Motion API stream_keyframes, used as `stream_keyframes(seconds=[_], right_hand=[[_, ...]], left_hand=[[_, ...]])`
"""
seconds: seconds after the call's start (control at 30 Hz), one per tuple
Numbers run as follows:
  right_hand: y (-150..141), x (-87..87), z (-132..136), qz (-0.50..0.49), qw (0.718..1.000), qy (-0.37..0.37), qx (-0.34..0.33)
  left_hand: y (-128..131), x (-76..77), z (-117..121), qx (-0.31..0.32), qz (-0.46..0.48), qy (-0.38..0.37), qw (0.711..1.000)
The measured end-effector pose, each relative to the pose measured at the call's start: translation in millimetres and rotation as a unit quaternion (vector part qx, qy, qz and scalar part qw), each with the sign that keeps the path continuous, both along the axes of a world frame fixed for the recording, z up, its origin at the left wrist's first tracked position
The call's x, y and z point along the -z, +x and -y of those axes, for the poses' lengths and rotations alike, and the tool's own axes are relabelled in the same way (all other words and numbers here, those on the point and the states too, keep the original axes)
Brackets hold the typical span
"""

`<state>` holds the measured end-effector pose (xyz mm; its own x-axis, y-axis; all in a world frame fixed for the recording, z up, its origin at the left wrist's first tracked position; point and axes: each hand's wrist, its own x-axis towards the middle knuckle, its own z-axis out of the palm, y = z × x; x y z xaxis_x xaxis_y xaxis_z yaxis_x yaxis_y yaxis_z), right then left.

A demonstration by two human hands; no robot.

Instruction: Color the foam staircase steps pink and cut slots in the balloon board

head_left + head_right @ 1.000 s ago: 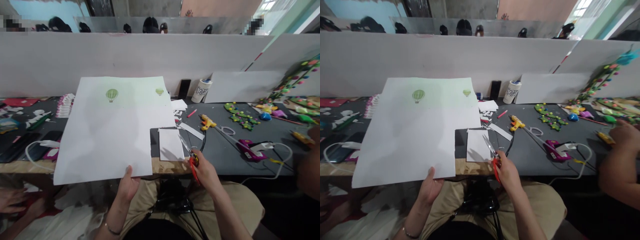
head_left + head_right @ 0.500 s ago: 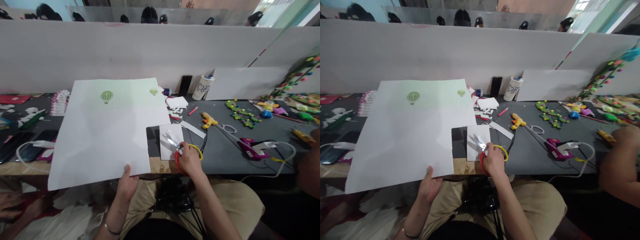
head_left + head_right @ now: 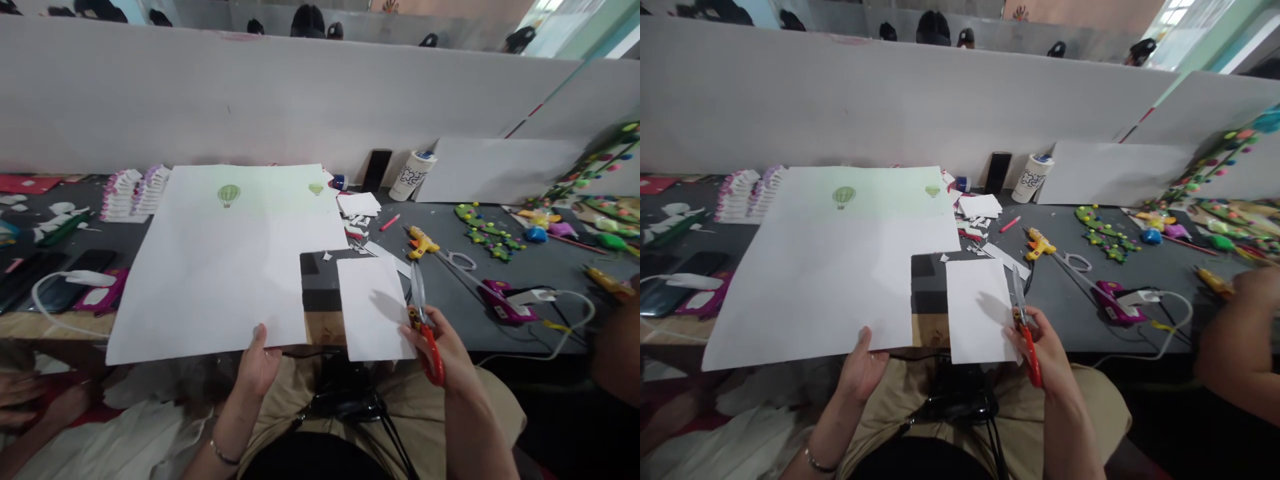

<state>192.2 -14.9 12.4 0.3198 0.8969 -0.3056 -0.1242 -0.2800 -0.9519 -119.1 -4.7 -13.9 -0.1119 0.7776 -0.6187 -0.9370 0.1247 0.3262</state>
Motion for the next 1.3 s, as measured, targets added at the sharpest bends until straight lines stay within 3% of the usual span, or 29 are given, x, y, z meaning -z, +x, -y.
stream_keyframes(seconds=[0.33, 0.6, 0.97, 1.3], right_hand=[[-27, 4.8, -2, -0.064, 0.998, -0.004, 0.008], [-34, 0.4, 2, -0.052, 0.998, -0.020, 0.007], [-38, -0.7, 3, 0.002, 0.999, -0.003, -0.049], [-38, -1.8, 6, -0.010, 0.999, -0.024, -0.031]], left_hand=[[16, 3.1, 16, 0.031, -0.006, -0.024, 0.999], [19, 1.7, 15, 0.054, -0.018, -0.020, 0.998], [19, 5.3, 19, 0.065, 0.009, -0.010, 0.998], [19, 2.1, 20, 0.074, -0.001, -0.022, 0.997]])
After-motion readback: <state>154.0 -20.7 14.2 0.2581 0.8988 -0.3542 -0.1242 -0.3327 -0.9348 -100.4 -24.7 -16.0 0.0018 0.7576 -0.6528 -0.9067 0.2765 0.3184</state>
